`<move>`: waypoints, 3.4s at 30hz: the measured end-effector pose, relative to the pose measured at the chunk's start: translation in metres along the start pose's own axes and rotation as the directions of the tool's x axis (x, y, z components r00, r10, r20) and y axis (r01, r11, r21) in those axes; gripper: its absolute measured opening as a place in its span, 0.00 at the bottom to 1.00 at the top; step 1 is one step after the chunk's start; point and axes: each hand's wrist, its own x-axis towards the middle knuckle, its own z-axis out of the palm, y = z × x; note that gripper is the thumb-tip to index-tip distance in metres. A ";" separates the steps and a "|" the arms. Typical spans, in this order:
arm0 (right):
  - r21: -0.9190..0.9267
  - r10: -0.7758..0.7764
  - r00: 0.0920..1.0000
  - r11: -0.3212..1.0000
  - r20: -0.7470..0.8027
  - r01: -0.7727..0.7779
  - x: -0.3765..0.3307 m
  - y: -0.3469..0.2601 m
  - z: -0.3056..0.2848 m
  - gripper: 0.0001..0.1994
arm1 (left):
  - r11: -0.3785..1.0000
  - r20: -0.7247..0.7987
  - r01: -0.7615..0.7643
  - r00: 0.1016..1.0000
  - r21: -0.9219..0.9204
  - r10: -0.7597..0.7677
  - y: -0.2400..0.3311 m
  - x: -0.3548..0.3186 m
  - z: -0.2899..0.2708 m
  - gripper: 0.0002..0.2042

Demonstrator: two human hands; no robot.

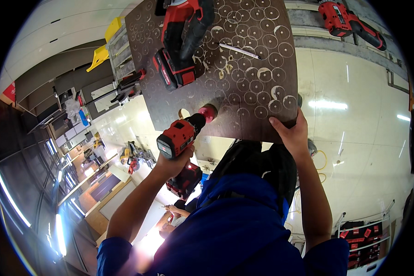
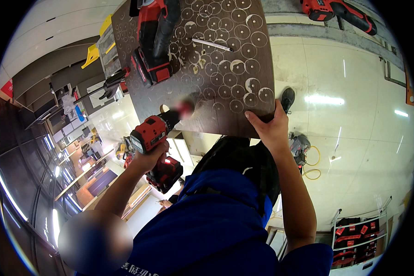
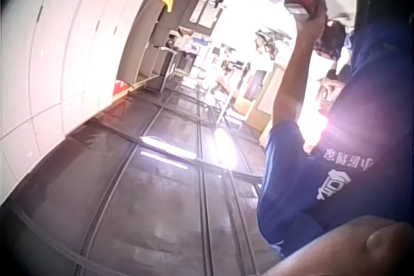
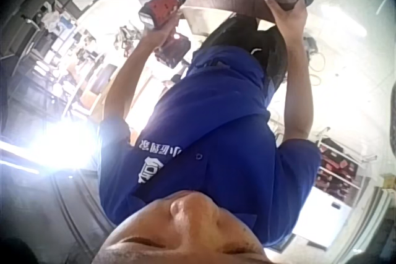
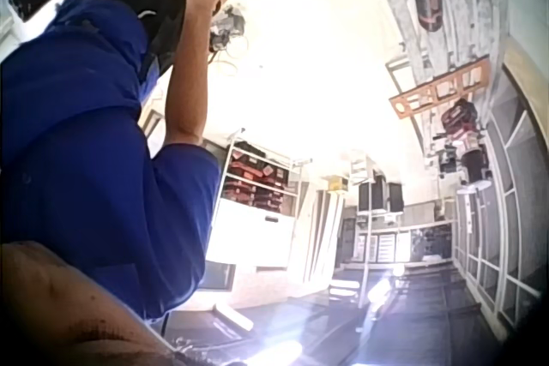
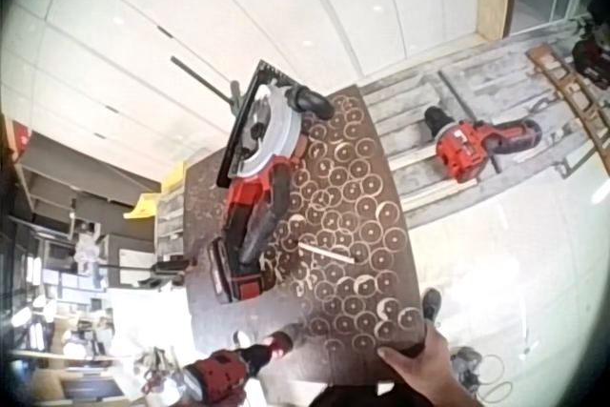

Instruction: The person uses a cordless drill to create holes in a large, patterned sheet of material clamped to a workbench. The person positions the drill over pre-marked spots and drills through the material, generating wood shavings.

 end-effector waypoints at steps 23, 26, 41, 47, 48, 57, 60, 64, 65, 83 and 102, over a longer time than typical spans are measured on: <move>-0.001 0.008 1.000 1.000 0.010 -0.008 0.001 -0.001 0.000 0.24 | 0.999 0.004 0.013 1.000 0.030 -0.013 -0.006 0.002 -0.003 0.08; 0.007 0.003 1.000 1.000 0.009 -0.003 0.001 -0.001 0.000 0.24 | 1.000 -0.012 0.023 1.000 0.021 -0.023 -0.007 0.002 -0.001 0.08; 0.026 0.007 1.000 1.000 0.020 -0.007 0.001 0.000 0.000 0.24 | 0.999 -0.013 -0.034 0.999 0.031 0.035 -0.006 0.002 -0.002 0.07; 0.034 0.010 1.000 0.999 0.017 -0.010 0.001 0.003 0.001 0.24 | 0.999 -0.005 -0.006 1.000 0.047 0.006 -0.006 0.002 -0.003 0.08; 0.032 0.015 1.000 0.999 0.017 -0.015 0.001 0.003 0.001 0.24 | 0.999 -0.005 0.006 1.000 0.046 -0.006 -0.004 0.001 -0.003 0.08; 0.047 0.068 0.997 0.996 0.021 -0.069 0.000 0.000 0.001 0.23 | 0.995 -0.001 -0.048 0.999 0.083 0.048 -0.008 0.002 -0.005 0.09; 0.060 0.072 0.997 0.995 0.023 -0.073 0.000 -0.001 0.001 0.23 | 0.992 -0.007 -0.085 0.996 0.095 0.087 -0.009 0.002 -0.004 0.09; 0.051 0.064 0.998 0.997 0.020 -0.065 0.000 0.001 0.001 0.23 | 0.994 -0.001 -0.025 1.000 0.109 0.025 -0.005 0.001 -0.004 0.09; 0.048 0.063 0.998 0.997 0.020 -0.063 0.000 0.000 0.001 0.23 | 0.995 -0.002 -0.025 1.000 0.102 0.025 -0.004 0.001 -0.004 0.09; 0.060 0.063 0.998 0.996 -0.009 -0.062 0.000 0.003 0.003 0.22 | 0.963 0.002 -0.174 0.984 0.206 0.178 -0.022 0.008 -0.010 0.14; 0.020 0.079 0.997 0.997 -0.023 -0.078 -0.001 0.003 0.003 0.22 | 0.942 0.008 -0.227 0.973 0.247 0.232 -0.016 0.005 -0.007 0.08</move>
